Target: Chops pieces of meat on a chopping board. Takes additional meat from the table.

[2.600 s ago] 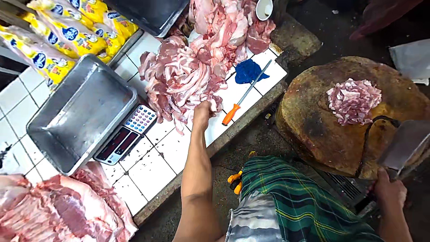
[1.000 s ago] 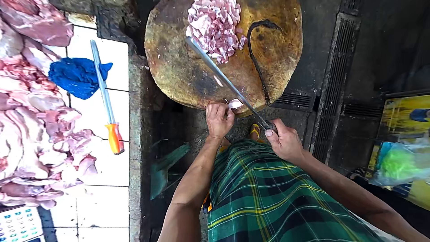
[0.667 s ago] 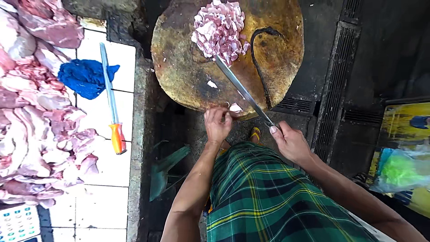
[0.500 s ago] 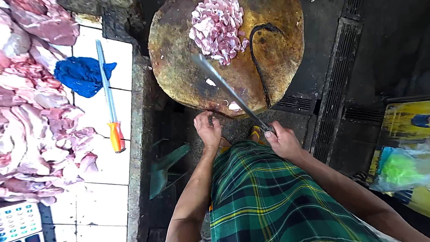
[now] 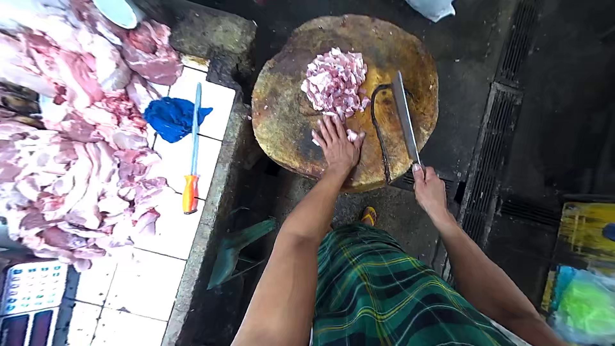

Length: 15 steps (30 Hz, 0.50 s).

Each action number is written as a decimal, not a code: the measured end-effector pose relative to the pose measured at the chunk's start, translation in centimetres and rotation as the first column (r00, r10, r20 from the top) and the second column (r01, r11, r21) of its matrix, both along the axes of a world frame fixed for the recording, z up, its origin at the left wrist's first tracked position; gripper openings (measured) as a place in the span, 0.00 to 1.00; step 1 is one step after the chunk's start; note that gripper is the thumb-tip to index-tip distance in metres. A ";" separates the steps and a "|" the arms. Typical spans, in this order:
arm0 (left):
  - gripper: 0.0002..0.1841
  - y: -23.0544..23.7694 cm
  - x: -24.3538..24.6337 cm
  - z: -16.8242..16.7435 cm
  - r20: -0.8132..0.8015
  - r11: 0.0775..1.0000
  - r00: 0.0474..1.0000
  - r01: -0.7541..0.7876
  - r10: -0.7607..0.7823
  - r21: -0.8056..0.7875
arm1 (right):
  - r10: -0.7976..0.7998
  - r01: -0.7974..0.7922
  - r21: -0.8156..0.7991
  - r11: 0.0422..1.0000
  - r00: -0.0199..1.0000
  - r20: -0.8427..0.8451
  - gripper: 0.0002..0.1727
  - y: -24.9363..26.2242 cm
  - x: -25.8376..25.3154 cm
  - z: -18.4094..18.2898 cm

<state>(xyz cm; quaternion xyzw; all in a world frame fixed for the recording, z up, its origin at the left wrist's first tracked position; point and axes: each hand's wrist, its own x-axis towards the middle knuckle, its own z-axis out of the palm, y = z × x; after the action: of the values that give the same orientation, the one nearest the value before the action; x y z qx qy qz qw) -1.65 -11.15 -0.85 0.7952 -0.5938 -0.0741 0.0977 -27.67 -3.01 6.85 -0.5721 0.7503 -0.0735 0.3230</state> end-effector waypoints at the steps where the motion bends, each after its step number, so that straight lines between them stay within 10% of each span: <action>1: 0.55 -3.0 1.8 -0.5 0.024 0.996 1.000 -0.001 0.003 -0.086 | -0.037 0.036 0.024 0.999 0.998 0.050 0.41 -0.4 -0.2 -1.0; 7: 0.37 -10.3 10.1 7.6 -0.394 0.999 0.918 -0.048 0.038 -0.017 | -0.177 0.143 0.167 0.975 0.962 0.209 0.43 -1.4 -0.7 -1.0; 12: 0.60 1.9 6.4 9.2 -0.283 0.863 0.823 -0.419 0.493 0.283 | -0.199 0.175 0.118 0.977 0.950 0.240 0.43 -0.4 -1.4 -0.6; 15: 0.54 5.5 2.5 6.1 -0.370 0.924 0.847 -0.338 0.382 0.179 | -0.104 0.090 0.069 0.994 0.965 0.243 0.43 0.1 0.4 0.2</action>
<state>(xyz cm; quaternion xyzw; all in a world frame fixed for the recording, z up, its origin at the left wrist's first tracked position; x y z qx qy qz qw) 0.85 -5.61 5.21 0.8646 -0.3967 -0.2462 0.1858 -27.25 -2.90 7.00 -0.5117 0.7334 -0.1380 0.4256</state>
